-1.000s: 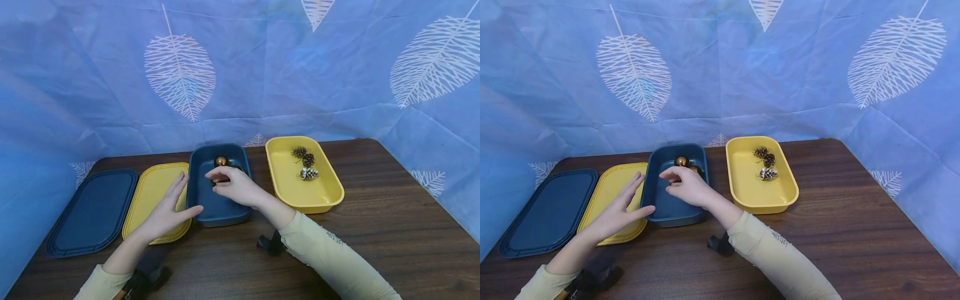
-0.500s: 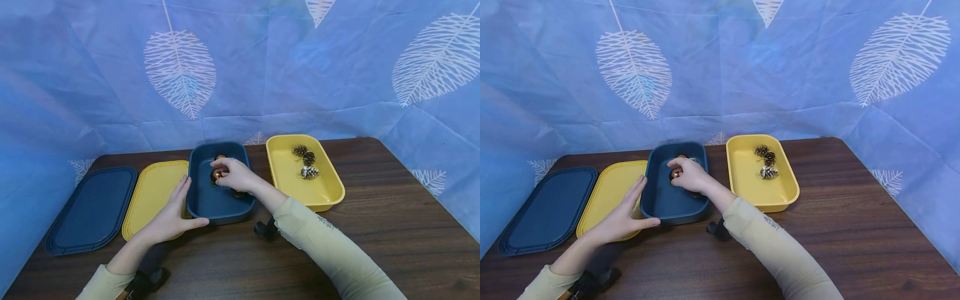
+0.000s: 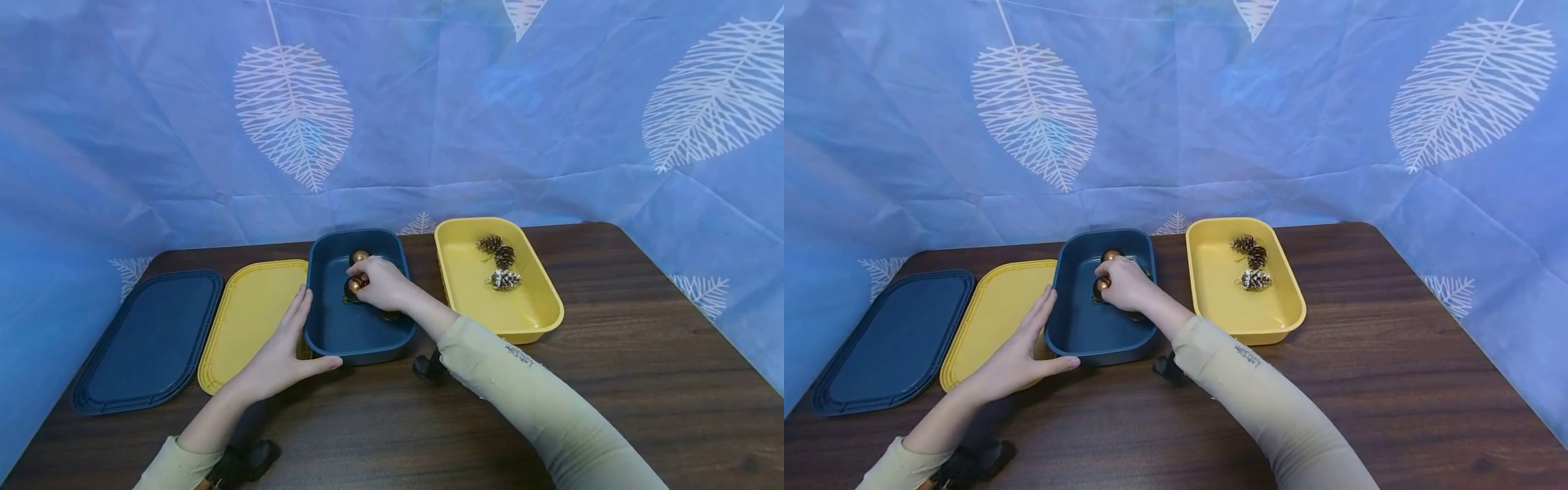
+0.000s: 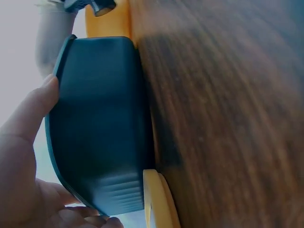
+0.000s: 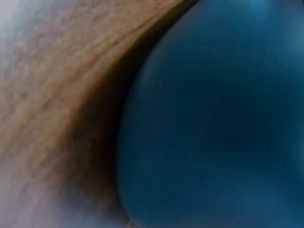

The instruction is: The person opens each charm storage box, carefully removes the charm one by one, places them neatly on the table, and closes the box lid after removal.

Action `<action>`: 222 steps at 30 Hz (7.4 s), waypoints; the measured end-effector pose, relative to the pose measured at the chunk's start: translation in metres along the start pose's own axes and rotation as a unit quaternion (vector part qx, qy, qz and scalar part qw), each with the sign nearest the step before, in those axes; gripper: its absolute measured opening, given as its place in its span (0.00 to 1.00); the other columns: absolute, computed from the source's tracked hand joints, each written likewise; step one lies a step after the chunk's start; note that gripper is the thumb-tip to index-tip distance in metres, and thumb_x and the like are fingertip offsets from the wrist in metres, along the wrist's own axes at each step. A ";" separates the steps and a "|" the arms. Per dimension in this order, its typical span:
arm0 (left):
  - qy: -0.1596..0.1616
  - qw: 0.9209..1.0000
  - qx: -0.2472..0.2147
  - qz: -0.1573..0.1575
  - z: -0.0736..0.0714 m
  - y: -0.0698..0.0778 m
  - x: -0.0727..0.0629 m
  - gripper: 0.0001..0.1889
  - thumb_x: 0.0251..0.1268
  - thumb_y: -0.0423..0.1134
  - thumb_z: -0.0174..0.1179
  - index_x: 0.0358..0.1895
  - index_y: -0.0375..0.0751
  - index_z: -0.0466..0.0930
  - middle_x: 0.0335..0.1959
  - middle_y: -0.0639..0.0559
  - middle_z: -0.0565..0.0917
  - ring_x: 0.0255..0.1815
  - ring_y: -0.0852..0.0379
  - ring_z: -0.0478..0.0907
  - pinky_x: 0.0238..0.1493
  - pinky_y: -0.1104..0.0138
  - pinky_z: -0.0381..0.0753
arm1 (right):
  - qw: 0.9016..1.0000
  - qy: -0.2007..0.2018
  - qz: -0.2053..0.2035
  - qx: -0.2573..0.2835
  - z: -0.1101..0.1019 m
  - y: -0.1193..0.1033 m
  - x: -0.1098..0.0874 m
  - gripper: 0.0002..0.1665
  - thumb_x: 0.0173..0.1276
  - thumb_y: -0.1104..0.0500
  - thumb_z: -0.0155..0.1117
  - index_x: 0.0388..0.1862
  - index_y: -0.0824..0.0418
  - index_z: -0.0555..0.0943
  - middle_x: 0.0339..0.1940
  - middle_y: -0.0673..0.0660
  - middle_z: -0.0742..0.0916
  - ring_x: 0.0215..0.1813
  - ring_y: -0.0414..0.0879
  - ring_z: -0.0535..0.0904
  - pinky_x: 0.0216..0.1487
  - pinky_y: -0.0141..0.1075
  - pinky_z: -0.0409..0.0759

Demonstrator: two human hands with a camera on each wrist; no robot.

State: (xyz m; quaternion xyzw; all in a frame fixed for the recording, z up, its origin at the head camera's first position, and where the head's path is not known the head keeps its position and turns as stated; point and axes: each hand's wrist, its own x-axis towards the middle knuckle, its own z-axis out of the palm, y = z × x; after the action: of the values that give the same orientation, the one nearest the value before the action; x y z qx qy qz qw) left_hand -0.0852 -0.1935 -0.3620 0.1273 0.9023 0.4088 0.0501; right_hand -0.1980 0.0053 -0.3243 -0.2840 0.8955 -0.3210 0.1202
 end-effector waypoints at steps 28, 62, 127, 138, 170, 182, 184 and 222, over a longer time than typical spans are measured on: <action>0.043 0.999 -0.018 0.013 0.009 -0.009 -0.002 0.59 0.52 0.59 0.69 0.78 0.51 0.35 0.77 0.58 0.34 0.76 0.48 0.37 0.65 0.39 0.51 | 0.993 -0.039 -0.033 -0.105 0.007 -0.002 -0.007 0.30 0.66 0.57 0.66 0.66 0.58 0.73 0.66 0.59 0.74 0.68 0.56 0.63 0.66 0.50 0.62; 0.048 0.998 -0.020 0.036 0.007 -0.012 -0.002 0.58 0.53 0.55 0.70 0.78 0.49 0.36 0.77 0.57 0.34 0.76 0.47 0.37 0.66 0.39 0.50 | 0.983 -0.025 -0.178 0.018 -0.009 -0.033 -0.096 0.24 0.60 0.53 0.72 0.55 0.54 0.76 0.49 0.45 0.79 0.49 0.37 0.74 0.50 0.32 0.76; 0.038 0.998 -0.029 0.033 0.006 -0.011 -0.002 0.59 0.53 0.56 0.69 0.77 0.55 0.32 0.77 0.58 0.33 0.76 0.48 0.34 0.67 0.40 0.49 | 0.966 -0.022 -0.177 -0.188 0.018 -0.035 -0.129 0.25 0.69 0.51 0.62 0.63 0.57 0.76 0.52 0.50 0.83 0.51 0.40 0.80 0.43 0.34 0.80; 0.040 0.999 -0.024 0.028 0.006 -0.011 -0.001 0.60 0.52 0.55 0.70 0.77 0.49 0.33 0.77 0.56 0.33 0.76 0.47 0.35 0.67 0.40 0.50 | 0.980 0.051 -0.136 -0.133 -0.023 -0.012 -0.086 0.21 0.64 0.60 0.68 0.56 0.60 0.79 0.53 0.54 0.81 0.56 0.47 0.75 0.54 0.41 0.75; 0.042 0.998 -0.024 0.027 0.007 -0.011 -0.001 0.60 0.51 0.55 0.71 0.77 0.49 0.34 0.77 0.55 0.34 0.76 0.47 0.35 0.66 0.40 0.50 | 0.956 0.051 -0.125 -0.260 -0.014 0.000 -0.059 0.20 0.59 0.60 0.73 0.49 0.65 0.81 0.47 0.58 0.82 0.48 0.53 0.76 0.49 0.42 0.75; 0.040 0.999 -0.022 0.021 0.005 -0.011 -0.001 0.60 0.51 0.55 0.71 0.77 0.54 0.32 0.78 0.54 0.34 0.76 0.48 0.35 0.66 0.39 0.51 | 0.984 0.063 -0.147 -0.079 -0.044 -0.005 -0.133 0.26 0.62 0.55 0.70 0.59 0.57 0.77 0.54 0.48 0.80 0.54 0.41 0.75 0.52 0.39 0.76; 0.041 0.999 -0.022 0.020 0.004 -0.011 -0.002 0.60 0.51 0.56 0.71 0.77 0.56 0.32 0.78 0.55 0.34 0.76 0.47 0.35 0.66 0.39 0.51 | 0.984 0.046 -0.161 -0.057 -0.047 -0.002 -0.143 0.26 0.61 0.56 0.70 0.59 0.55 0.77 0.53 0.45 0.80 0.51 0.39 0.75 0.49 0.37 0.77; 0.036 0.999 -0.023 0.012 0.005 -0.007 -0.002 0.60 0.51 0.57 0.70 0.77 0.53 0.32 0.77 0.56 0.33 0.76 0.50 0.34 0.67 0.41 0.49 | 0.991 -0.086 -0.086 -0.061 -0.019 0.044 -0.158 0.26 0.70 0.51 0.61 0.64 0.58 0.74 0.60 0.49 0.77 0.60 0.43 0.73 0.54 0.42 0.75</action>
State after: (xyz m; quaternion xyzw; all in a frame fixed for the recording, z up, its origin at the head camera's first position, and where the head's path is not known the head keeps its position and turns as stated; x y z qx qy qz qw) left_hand -0.0836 -0.1947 -0.3711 0.1222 0.8924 0.4341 0.0153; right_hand -0.0968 0.1356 -0.3326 -0.3931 0.8722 -0.2491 0.1507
